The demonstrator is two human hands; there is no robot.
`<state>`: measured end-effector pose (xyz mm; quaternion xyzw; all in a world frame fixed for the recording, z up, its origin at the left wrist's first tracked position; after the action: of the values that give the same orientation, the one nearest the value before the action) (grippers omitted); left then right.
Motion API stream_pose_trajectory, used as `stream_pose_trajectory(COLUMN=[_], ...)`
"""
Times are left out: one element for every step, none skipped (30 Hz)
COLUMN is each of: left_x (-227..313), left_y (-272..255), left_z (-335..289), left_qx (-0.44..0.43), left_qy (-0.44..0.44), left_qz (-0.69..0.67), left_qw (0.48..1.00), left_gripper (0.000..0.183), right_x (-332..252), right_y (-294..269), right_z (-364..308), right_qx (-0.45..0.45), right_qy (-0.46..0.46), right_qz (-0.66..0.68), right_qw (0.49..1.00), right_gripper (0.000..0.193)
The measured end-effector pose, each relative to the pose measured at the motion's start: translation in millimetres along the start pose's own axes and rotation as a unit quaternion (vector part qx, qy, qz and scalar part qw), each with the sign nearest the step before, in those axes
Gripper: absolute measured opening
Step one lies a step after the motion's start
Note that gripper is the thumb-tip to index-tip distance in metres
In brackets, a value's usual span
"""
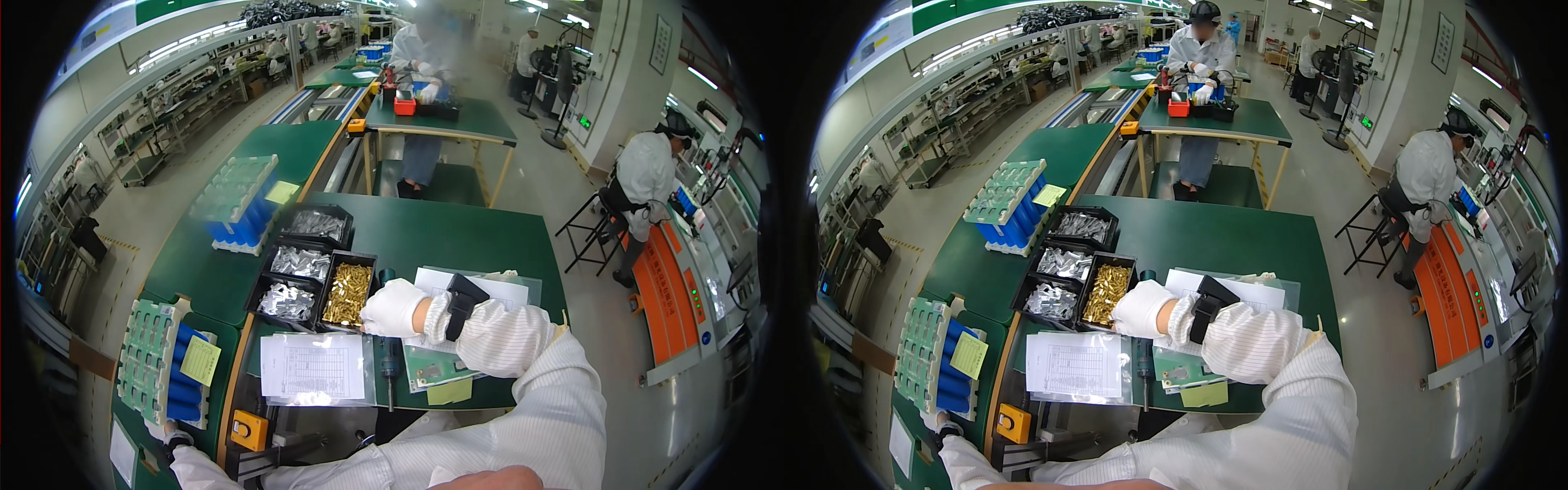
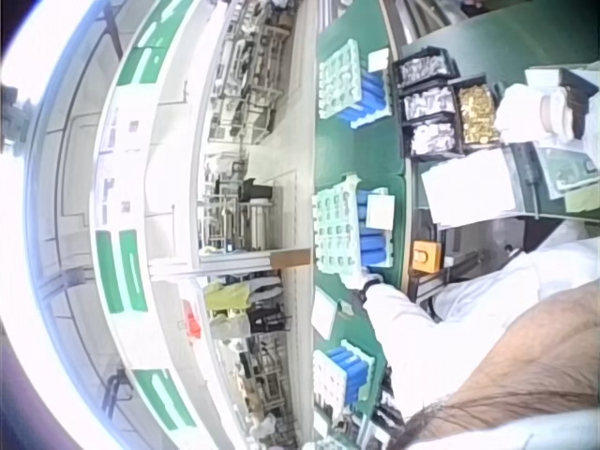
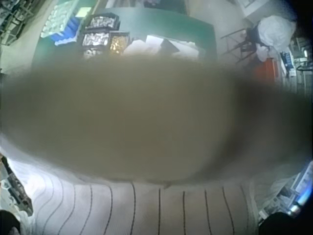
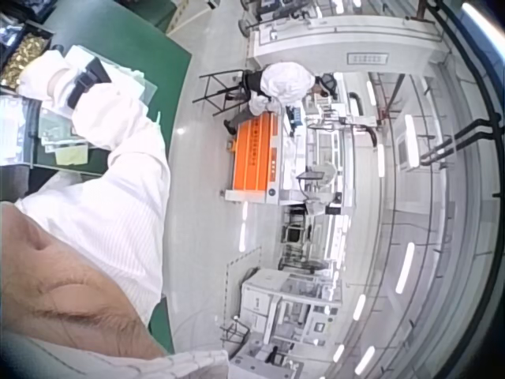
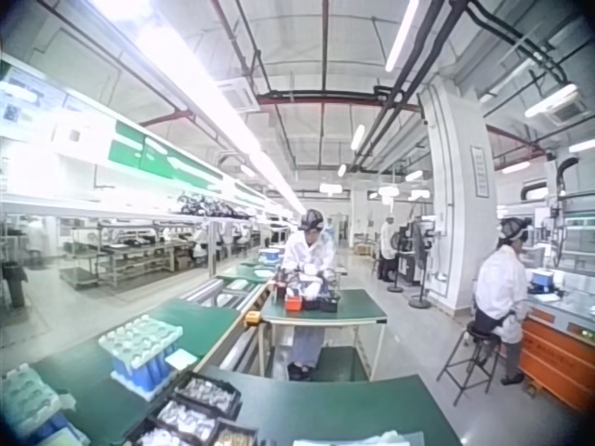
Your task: Assembling electronic components onto battery modules using a power screwdriver.
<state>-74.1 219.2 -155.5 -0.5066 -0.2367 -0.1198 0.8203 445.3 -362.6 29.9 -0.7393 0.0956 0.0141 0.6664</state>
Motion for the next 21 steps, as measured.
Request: stream_pose_trajectory(left_x=[-1,-2,-1,-1,-3,-3,-3,-2,-1,-1,-2,-2,-2,-2,-2,-1,-1,-1,0,0,0], left_y=[0,2,5,7,8,9,10,10,12,13,12,11,10,9,8,6,7,8,7,5,2], left_z=[2,1,0,0,0,0,2,6,7,6,6,6,6,6,6,6,5,4,4,5,7], left_qx=[0.003,0.0,-0.003,-0.008,-0.012,-0.015,-0.022,-0.029,-0.034,-0.042,-0.032,-0.021,-0.01,0.0,0.011,0.022,0.02,0.019,0.019,0.015,0.011], left_qy=[-0.005,-0.003,-0.002,-0.001,0.001,0.001,0.002,0.004,0.006,0.005,0.01,0.016,0.021,0.027,0.033,0.039,0.034,0.03,0.025,0.025,0.025], left_qz=[0.006,0.003,-0.004,-0.01,-0.015,-0.022,-0.031,-0.039,-0.046,-0.06,-0.048,-0.035,-0.023,-0.01,0.003,0.016,0.021,0.026,0.03,0.028,0.026], left_qw=[1.0,1.0,1.0,1.0,1.0,1.0,0.999,0.999,0.998,0.997,0.998,0.999,0.999,1.0,0.999,0.999,0.999,0.999,0.999,0.999,0.999], left_gripper=[0.034,0.034,0.034,0.034,0.034,0.034,0.034,0.034,0.034,0.034,0.034,0.034,0.033,0.033,0.033,0.033,0.033,0.034,0.034,0.035,0.036], right_x=[0,0,0,0,0,0,0,0,0,0,1,1,1,1,1,1,1,1,1,1,1], right_y=[0,1,1,1,1,1,1,0,-1,-1,0,1,2,2,3,3,2,2,3,3,3], right_z=[0,1,1,1,1,1,1,0,-1,-1,-1,0,0,1,1,1,1,1,1,1,2], right_qx=[-0.002,-0.006,-0.009,-0.009,-0.008,-0.007,-0.006,-0.006,-0.005,-0.003,-0.002,0.0,0.0,-0.001,-0.001,-0.001,-0.001,-0.001,-0.002,-0.003,-0.002], right_qy=[0.0,0.002,0.003,0.003,0.003,0.003,0.004,0.005,0.007,0.005,0.003,0.001,0.001,0.001,0.001,0.0,0.0,0.0,-0.001,-0.002,-0.004], right_qz=[0.0,-0.001,-0.001,-0.002,-0.003,-0.004,-0.002,0.0,0.003,0.001,0.001,0.001,0.0,0.0,0.0,-0.001,-0.002,-0.003,-0.001,0.001,0.002], right_qw=[1.0,1.0,1.0,1.0,1.0,1.0,1.0,1.0,1.0,1.0,1.0,1.0,1.0,1.0,1.0,1.0,1.0,1.0,1.0,1.0,1.0], right_gripper=[0.03,0.03,0.03,0.03,0.03,0.03,0.03,0.03,0.031,0.031,0.031,0.031,0.031,0.031,0.031,0.031,0.031,0.031,0.031,0.031,0.031])
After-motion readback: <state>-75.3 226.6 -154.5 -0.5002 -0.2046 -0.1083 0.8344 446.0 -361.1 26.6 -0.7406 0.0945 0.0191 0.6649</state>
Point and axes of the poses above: each hand's wrist, its own z-axis towards the middle knuckle, its own y-axis out of the palm, x = y × z, the point moved 6 cm from there along z, towards the middle knuckle, and after that the axes turned 13 degrees about -y, right-handed, at the moved point
